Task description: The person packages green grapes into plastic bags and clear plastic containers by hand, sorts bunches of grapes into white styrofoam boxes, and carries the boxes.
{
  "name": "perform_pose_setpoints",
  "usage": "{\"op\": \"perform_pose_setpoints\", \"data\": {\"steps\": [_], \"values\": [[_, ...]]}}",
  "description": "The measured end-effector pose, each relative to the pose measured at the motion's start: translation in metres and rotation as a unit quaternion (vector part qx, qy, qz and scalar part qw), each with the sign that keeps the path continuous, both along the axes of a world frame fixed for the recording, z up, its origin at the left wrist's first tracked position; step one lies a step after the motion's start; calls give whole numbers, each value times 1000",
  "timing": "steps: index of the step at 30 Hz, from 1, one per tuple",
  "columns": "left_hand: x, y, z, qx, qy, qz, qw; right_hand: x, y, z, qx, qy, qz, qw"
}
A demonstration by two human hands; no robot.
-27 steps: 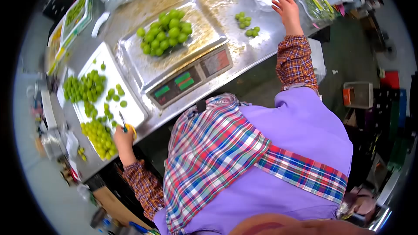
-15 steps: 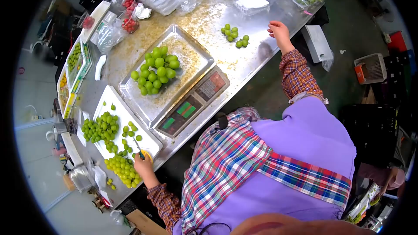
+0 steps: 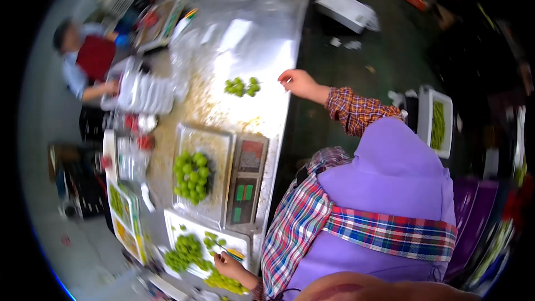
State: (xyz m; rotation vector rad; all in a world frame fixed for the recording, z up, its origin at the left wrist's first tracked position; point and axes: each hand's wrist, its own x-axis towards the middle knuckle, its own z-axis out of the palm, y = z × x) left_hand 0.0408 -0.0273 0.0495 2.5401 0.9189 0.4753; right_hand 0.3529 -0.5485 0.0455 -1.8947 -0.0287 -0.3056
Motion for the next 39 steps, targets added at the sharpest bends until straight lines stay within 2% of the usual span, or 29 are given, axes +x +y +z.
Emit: {"op": "perform_pose_setpoints", "data": {"steps": [1,2,3,4,6,7,8,10,11,12,13,14,18,20,21,22,23,24,25,27,28,29,30,32,34,35,36,38,39], "values": [[18,-19,16,-28,-88,-55,994,-11,-9,-19,3,-3,-22,1000],[39,-41,29,-62,-174,-113,976,-32,-16,-14,-48,15,-54,997],[52,-64,46,-188,-213,-150,947,-73,-20,-9,-58,102,-74,990],[60,-98,68,-229,-208,-191,932,-101,-35,-39,-73,94,-77,990],[79,-150,74,-346,-214,-337,849,-169,-63,-46,-112,132,-98,980],[105,-148,78,-376,-171,-386,825,-187,-29,-65,-97,201,-96,970],[112,-174,92,-414,-114,-416,802,-213,-31,-70,-123,228,-98,961],[134,-199,79,-455,-6,-511,729,-273,-31,-47,-70,300,-147,940],[144,-209,74,-496,48,-511,700,-294,-29,-52,-116,315,-166,927],[155,-217,73,-530,104,-508,671,-313,-21,-50,-105,330,-199,917],[169,-223,75,-530,146,-534,642,-328,-12,-40,-108,331,-227,909],[188,-230,78,-541,182,-532,625,-328,-5,-60,-97,338,-255,900],[217,-270,129,-478,252,-625,564,-378,6,-3,-64,329,-412,847],[222,-292,149,-471,276,-668,505,-402,1,38,-92,294,-508,804],[238,-305,179,-440,303,-685,496,-398,8,57,-73,276,-551,784],[249,-320,169,-424,314,-708,469,-399,2,57,-70,232,-593,768],[252,-339,166,-413,332,-720,447,-407,-9,61,-64,229,-635,735],[251,-369,171,-395,352,-731,430,-426,-37,36,-182,155,-696,677],[248,-397,156,-382,365,-748,400,-451,-61,42,-173,163,-720,652],[239,-451,126,-354,395,-759,377,-501,-109,49,-250,139,-792,539],[238,-460,178,-361,413,-754,362,-525,-120,134,-328,141,-796,489],[236,-490,161,-346,414,-760,363,-546,-146,123,-324,143,-818,453],[236,-506,147,-343,416,-762,358,-567,-170,109,-339,187,-842,376],[238,-543,126,-340,415,-771,342,-602,-207,89,-327,284,-856,284],[249,-569,97,-322,417,-776,346,-613,-226,66,-208,368,-874,238],[255,-557,148,-315,441,-763,354,-619,-210,137,-125,391,-879,244],[268,-576,128,-294,449,-760,368,-618,-224,115,-10,389,-883,261],[290,-608,112,-267,459,-759,376,-660,-249,22,90,355,-876,313],[309,-626,91,-255,459,-770,363,-647,-242,23,66,405,-865,287]]}}
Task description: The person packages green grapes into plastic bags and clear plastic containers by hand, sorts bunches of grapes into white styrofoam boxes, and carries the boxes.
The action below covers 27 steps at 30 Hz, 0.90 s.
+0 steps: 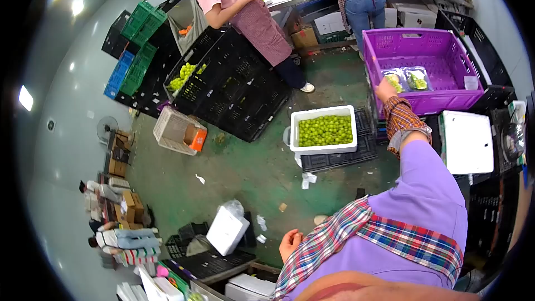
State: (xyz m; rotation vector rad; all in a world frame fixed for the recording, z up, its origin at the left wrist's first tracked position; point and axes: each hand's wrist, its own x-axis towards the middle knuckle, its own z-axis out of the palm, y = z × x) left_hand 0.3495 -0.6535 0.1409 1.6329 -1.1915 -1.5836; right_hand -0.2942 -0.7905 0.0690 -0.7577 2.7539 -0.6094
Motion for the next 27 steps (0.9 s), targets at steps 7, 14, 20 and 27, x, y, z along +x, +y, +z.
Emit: {"op": "perform_pose_setpoints", "data": {"steps": [7,14,20,27], "values": [[25,-152,28,-36,-81,-178,980,3,35,8,62,94,-45,993],[-73,-293,21,-116,-64,-388,912,-4,57,38,82,102,-42,990],[-130,-388,-7,-10,-55,-432,900,8,42,55,69,146,-51,986],[-188,-477,-6,90,-53,-497,862,13,40,49,76,223,-72,969]]}}
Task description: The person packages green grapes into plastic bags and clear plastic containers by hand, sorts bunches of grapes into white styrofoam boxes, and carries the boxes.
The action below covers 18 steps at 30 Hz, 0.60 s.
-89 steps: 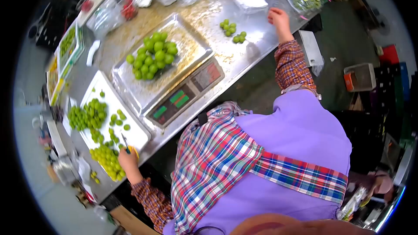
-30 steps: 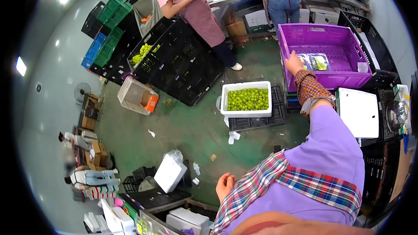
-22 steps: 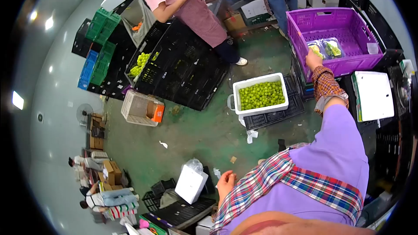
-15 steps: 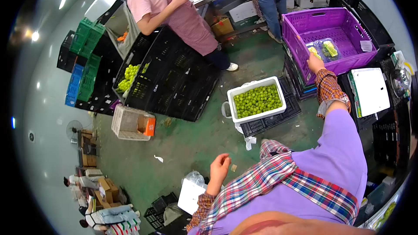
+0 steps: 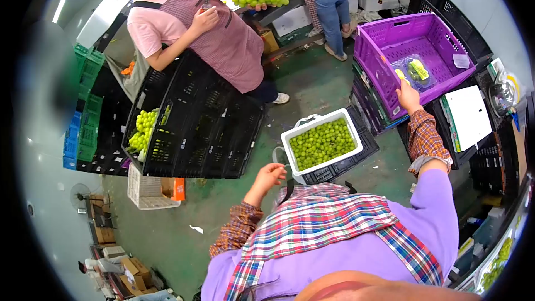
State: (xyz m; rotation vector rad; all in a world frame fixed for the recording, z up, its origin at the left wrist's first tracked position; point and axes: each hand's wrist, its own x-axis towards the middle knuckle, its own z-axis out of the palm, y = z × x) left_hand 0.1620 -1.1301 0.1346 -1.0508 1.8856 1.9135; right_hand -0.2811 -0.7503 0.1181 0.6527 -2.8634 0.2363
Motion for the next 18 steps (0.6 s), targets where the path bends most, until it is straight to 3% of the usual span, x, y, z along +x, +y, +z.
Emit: {"op": "perform_pose_setpoints", "data": {"steps": [11,16,18], "values": [[-169,-172,2,3,-3,-39,999,16,-19,21,2,-77,-121,990],[-299,-265,-17,-57,22,-118,991,3,-54,25,-61,-94,-209,971],[-367,-299,-27,-88,64,-140,984,-9,-86,32,-66,-44,-219,972]]}}
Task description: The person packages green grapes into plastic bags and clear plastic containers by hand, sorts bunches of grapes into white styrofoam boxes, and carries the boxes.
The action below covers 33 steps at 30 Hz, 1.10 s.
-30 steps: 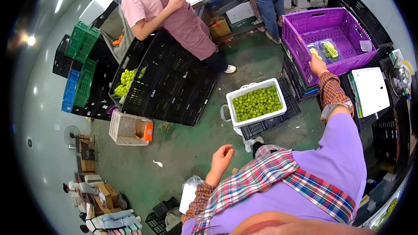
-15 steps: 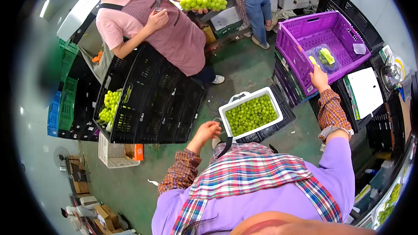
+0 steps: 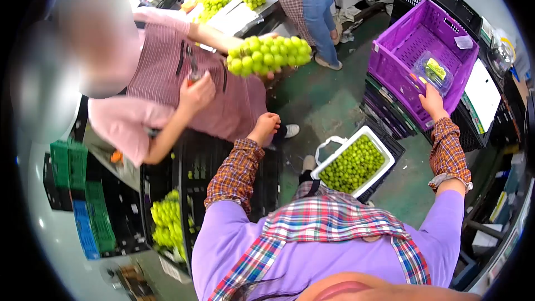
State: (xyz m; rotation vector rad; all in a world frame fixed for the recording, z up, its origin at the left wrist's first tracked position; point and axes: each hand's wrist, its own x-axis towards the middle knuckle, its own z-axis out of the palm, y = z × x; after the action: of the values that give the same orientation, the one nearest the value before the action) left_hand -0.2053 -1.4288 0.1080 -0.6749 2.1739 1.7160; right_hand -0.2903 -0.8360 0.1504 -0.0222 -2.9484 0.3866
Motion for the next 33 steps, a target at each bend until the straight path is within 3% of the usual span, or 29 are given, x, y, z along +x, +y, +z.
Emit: {"op": "perform_pose_setpoints", "data": {"steps": [2,4,6,10,17,19,24,26,29,30,32,33], "values": [[-62,-24,-6,-83,22,-42,995,-17,-23,1,11,35,5,999],[-133,-63,-49,-233,92,-123,960,-45,-45,6,32,33,19,999],[-182,-81,-57,-307,102,-137,936,-73,-56,-1,52,31,42,997],[-236,-116,-60,-361,118,-85,921,-107,-85,3,90,-54,-21,994],[-353,-166,-19,-392,289,47,872,-103,-79,-21,143,62,-8,988],[-407,-173,9,-403,340,73,847,-104,-87,-14,144,28,-37,989],[-492,-172,47,-480,287,91,824,-98,-89,-10,145,75,-44,986],[-512,-174,42,-564,268,67,778,-99,-91,-10,133,73,-52,987],[-534,-198,29,-735,361,-106,564,-102,-98,-4,117,16,-83,990],[-538,-197,21,-687,338,-90,637,-101,-93,-9,139,37,-84,986],[-544,-187,18,-588,111,63,799,-101,-88,-14,160,57,-76,982],[-560,-199,4,-606,125,35,785,-101,-90,-12,153,51,-77,984]]}}
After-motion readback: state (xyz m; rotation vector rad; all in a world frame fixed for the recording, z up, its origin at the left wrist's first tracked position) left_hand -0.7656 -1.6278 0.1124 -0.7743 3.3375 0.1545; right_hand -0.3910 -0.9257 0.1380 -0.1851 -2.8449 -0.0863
